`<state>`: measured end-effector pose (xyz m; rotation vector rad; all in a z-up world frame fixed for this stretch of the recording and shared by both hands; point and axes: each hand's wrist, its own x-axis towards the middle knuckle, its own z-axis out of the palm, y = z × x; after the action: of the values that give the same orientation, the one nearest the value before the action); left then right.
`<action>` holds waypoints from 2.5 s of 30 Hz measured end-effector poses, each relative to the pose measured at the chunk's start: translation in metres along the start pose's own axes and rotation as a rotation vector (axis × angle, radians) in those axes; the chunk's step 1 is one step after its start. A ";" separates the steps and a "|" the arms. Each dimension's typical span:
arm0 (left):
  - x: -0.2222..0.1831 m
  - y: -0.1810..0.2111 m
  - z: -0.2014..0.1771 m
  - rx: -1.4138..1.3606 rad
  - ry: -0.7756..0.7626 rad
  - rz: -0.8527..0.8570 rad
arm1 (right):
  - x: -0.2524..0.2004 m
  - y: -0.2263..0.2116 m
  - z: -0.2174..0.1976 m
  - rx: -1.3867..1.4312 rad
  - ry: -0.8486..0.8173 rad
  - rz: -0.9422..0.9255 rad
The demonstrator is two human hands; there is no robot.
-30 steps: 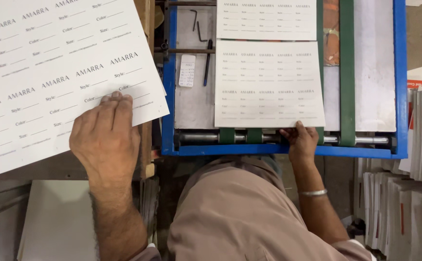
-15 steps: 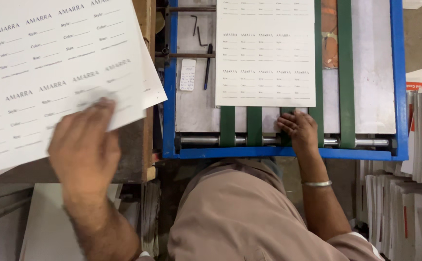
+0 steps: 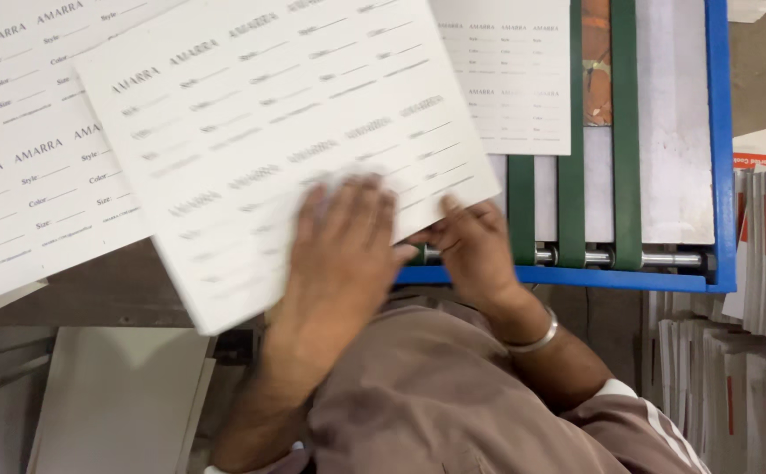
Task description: The person picks up sheets of printed paper tags from a stack and places them onto a conveyor belt of a machine one by one.
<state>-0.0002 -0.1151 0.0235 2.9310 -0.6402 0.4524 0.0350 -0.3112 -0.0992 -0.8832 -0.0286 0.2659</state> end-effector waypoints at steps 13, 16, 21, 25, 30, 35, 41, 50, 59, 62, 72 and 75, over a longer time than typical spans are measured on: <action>-0.035 -0.102 -0.014 0.360 0.092 -0.167 | 0.002 0.009 -0.213 -0.277 0.714 -0.301; -0.040 -0.101 -0.010 0.362 0.170 -0.154 | -0.024 0.021 -0.218 -0.329 0.736 -0.258; -0.046 -0.096 -0.008 0.321 0.236 -0.175 | -0.061 0.045 -0.202 -0.255 0.780 -0.148; -0.053 -0.094 -0.011 0.308 0.214 -0.159 | -0.059 0.047 -0.202 -0.226 0.798 -0.108; -0.049 -0.095 -0.008 0.277 0.262 -0.184 | -0.022 0.039 -0.211 -0.167 0.735 -0.043; -0.049 -0.089 -0.011 0.259 0.191 -0.198 | 0.003 0.025 -0.201 -0.156 0.716 0.033; -0.049 -0.093 -0.029 0.194 0.138 -0.185 | 0.006 0.009 -0.187 -0.209 0.667 0.073; -0.060 -0.107 -0.037 0.260 0.128 -0.300 | 0.051 0.010 -0.199 -0.238 0.573 0.126; -0.056 -0.110 -0.029 0.158 0.168 -0.304 | 0.028 0.000 -0.098 -0.236 0.303 0.192; -0.028 -0.054 -0.007 0.277 -0.060 -0.168 | 0.008 -0.006 -0.041 -0.171 -0.104 0.142; -0.007 -0.034 -0.011 0.134 -0.018 -0.110 | 0.026 -0.006 -0.048 -0.164 0.381 -0.011; -0.023 -0.068 -0.024 0.259 0.050 -0.232 | 0.034 0.000 -0.121 -0.227 0.545 -0.131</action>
<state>0.0022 -0.0402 0.0361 3.1699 -0.2460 0.6216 0.0844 -0.3950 -0.1786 -1.1515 0.3946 -0.1088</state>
